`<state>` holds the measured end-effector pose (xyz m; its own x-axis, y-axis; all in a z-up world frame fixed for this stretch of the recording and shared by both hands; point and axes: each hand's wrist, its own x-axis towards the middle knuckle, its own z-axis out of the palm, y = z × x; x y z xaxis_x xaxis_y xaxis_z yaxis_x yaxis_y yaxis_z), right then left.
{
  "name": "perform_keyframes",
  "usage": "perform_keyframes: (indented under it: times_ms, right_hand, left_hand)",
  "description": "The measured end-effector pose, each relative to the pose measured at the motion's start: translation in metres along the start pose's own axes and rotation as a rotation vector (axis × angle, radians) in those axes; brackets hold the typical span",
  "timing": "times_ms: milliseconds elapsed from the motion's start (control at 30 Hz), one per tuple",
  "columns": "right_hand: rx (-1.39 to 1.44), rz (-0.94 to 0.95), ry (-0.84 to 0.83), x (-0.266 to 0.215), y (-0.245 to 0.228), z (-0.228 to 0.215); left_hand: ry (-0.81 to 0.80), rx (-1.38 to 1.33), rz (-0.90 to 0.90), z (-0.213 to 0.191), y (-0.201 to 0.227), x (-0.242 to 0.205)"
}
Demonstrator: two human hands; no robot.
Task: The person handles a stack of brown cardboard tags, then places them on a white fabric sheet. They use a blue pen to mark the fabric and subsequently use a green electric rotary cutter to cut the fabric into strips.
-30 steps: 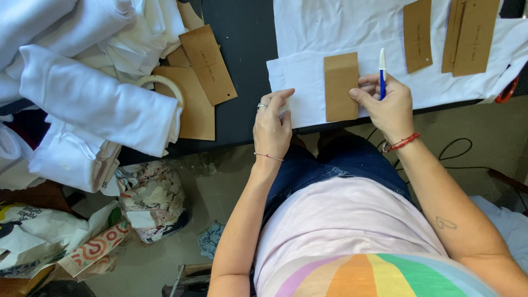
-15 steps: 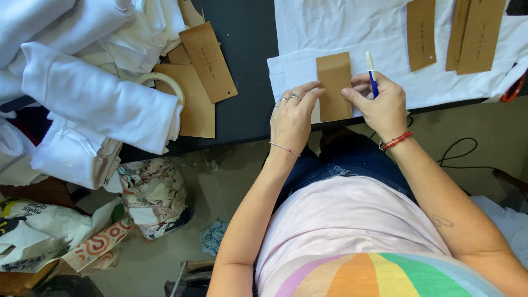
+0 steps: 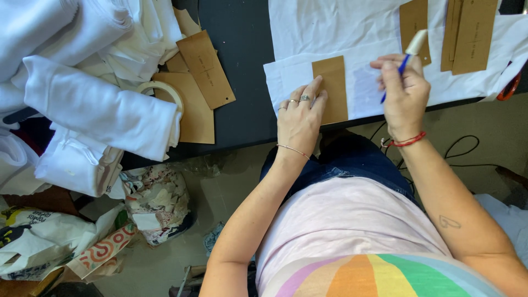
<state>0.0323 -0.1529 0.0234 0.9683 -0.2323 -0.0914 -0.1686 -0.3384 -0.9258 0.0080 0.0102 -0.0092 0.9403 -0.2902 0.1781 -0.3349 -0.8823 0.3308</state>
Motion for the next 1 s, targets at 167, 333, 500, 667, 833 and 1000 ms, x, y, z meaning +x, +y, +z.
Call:
perform_keyframes:
  times_ms: [167, 333, 500, 667, 833, 1000]
  right_hand:
    - [-0.021, -0.115, -0.071, 0.023, 0.009, 0.0]
    - [0.109, -0.111, -0.217, 0.037, -0.007, 0.022]
    - [0.027, -0.024, -0.236, 0.038, -0.01, 0.033]
    - [-0.013, -0.076, -0.223, 0.04, -0.002, 0.023]
    - [-0.102, -0.167, -0.147, 0.036, 0.007, 0.0]
    - [-0.228, -0.395, -0.095, 0.022, -0.002, -0.006]
  left_hand:
    - [0.013, 0.082, -0.039, -0.008, 0.016, 0.018]
    - [0.005, 0.175, -0.055, -0.007, 0.023, 0.023]
    - [-0.096, 0.143, -0.073, 0.0, 0.024, 0.021]
    - [-0.107, 0.15, -0.094, 0.0, 0.028, 0.026]
    - [-0.176, 0.18, -0.122, 0.005, 0.03, 0.032]
    - [-0.139, 0.076, -0.126, 0.031, 0.03, 0.027]
